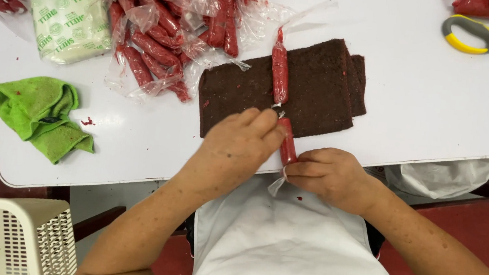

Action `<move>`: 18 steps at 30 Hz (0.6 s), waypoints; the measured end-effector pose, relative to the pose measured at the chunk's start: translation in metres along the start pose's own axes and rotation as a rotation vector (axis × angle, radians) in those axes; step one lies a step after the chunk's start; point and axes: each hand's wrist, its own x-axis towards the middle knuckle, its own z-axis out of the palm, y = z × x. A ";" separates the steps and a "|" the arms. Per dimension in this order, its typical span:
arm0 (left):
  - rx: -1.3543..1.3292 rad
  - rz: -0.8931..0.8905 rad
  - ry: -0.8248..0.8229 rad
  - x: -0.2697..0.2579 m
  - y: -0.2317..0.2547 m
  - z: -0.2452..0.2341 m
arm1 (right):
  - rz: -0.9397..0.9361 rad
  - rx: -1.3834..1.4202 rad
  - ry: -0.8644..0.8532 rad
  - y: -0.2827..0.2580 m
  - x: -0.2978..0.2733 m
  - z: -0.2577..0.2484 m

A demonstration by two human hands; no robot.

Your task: Manually inserting individual sausages into plastic sleeves for packaging on a production line.

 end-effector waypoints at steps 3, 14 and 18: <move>-0.160 -0.070 0.118 -0.005 -0.017 -0.016 | 0.213 0.457 0.218 0.008 0.003 -0.006; -0.679 0.062 0.185 0.034 -0.025 0.020 | 0.318 0.721 -0.030 0.071 0.054 -0.050; -0.606 0.087 0.219 0.035 -0.029 0.035 | 0.333 0.767 -0.068 0.076 0.066 -0.054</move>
